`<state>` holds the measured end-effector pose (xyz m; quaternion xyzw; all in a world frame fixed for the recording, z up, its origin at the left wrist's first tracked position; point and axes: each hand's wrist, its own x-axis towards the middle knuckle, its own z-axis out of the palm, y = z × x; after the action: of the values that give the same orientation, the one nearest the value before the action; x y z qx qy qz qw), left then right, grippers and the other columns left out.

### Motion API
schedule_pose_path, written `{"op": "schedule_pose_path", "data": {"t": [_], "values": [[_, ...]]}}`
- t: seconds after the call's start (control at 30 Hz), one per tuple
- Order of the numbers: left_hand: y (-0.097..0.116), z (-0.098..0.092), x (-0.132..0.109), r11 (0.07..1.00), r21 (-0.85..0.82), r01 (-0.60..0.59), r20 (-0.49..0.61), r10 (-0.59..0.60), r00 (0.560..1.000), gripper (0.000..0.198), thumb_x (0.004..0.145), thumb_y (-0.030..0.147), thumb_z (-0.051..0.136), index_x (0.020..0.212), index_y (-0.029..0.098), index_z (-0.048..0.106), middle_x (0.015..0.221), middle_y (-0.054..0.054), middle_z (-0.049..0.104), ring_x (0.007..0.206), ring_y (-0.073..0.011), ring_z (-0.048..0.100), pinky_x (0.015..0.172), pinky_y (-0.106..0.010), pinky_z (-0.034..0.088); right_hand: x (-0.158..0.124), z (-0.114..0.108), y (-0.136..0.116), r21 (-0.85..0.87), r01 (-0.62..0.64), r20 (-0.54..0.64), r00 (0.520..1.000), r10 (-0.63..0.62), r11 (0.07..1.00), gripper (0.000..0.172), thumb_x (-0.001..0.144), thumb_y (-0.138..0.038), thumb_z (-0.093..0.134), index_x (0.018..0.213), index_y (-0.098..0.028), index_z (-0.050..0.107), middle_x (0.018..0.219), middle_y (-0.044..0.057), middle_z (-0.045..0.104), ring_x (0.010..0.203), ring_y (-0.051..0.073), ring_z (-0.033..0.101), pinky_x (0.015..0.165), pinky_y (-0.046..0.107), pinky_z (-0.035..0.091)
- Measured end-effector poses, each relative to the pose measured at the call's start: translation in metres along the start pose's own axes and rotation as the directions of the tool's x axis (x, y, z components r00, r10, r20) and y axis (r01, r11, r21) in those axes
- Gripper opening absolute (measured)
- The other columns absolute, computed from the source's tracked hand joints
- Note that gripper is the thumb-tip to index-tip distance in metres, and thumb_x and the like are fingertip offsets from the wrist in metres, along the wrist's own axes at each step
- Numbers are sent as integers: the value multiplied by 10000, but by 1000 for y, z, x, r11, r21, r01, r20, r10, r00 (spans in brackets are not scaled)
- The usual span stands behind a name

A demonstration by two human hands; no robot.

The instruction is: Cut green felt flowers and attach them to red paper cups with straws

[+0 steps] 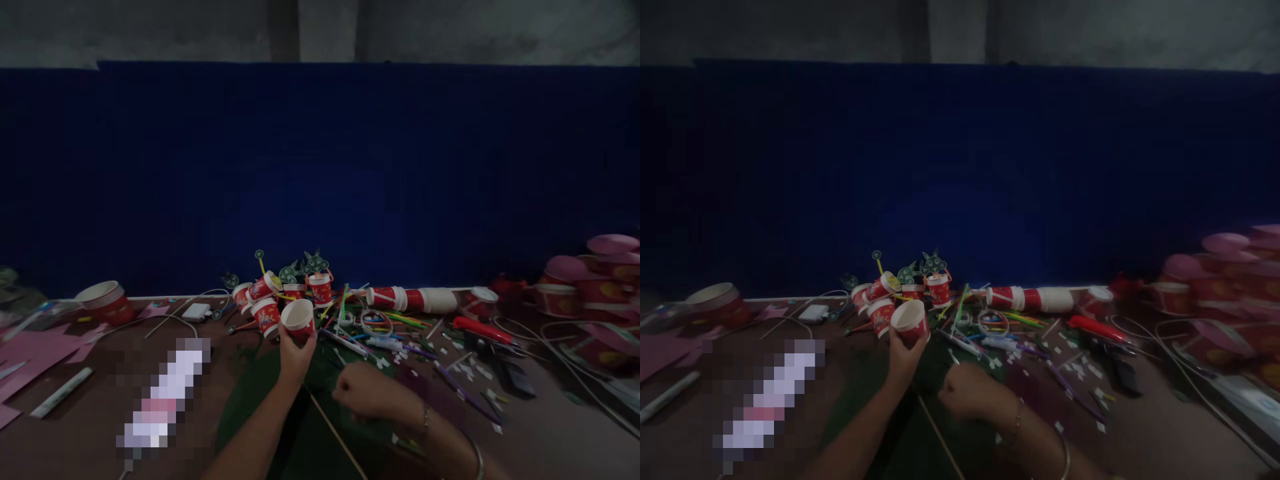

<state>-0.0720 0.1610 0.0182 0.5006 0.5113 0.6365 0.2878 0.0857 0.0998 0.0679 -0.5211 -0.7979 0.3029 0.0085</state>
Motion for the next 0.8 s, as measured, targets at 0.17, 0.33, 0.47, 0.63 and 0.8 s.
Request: {"op": "schedule_pose_path", "data": {"t": [0.17,0.33,0.47,0.63,0.8], "values": [[0,0,0,1000,-19,23,3,-23,1000,612,634,314,674,1158,157,400,1028,-111,594,943,-228,599,838,-359,465,0,-11,23,-400,-41,-212,976,-49,916,331,641,-77,511,956,-116,605,1001,135,621,892,246,571,709,295,403],[0,0,-1,998,-38,48,33,-47,998,647,636,331,682,1188,169,385,1053,-114,588,965,-233,590,846,-362,463,9,3,33,-502,-83,-195,981,-19,861,554,603,-27,536,1154,-50,492,1067,200,569,952,302,538,768,361,403],[0,-1,-2,999,-13,40,50,-40,998,657,639,321,679,1196,161,370,1049,-117,582,985,-240,580,863,-373,453,4,-6,36,-346,-61,-199,980,-9,936,509,639,-19,496,1146,-45,466,994,185,599,889,276,577,720,331,416],[1,1,-3,1000,2,-21,102,20,995,638,632,288,676,1186,151,392,1057,-118,577,1008,-246,564,892,-385,433,-20,-45,32,90,119,-249,964,-93,989,571,733,-82,449,1293,-154,360,895,64,627,743,169,582,680,279,428],[2,6,-9,996,-73,-57,210,71,975,667,616,293,699,1201,166,405,1086,-113,574,998,-236,568,883,-374,447,-25,-61,14,209,267,-529,840,-121,941,401,850,-224,407,1242,-201,488,1083,83,613,924,194,573,827,352,436]]}}
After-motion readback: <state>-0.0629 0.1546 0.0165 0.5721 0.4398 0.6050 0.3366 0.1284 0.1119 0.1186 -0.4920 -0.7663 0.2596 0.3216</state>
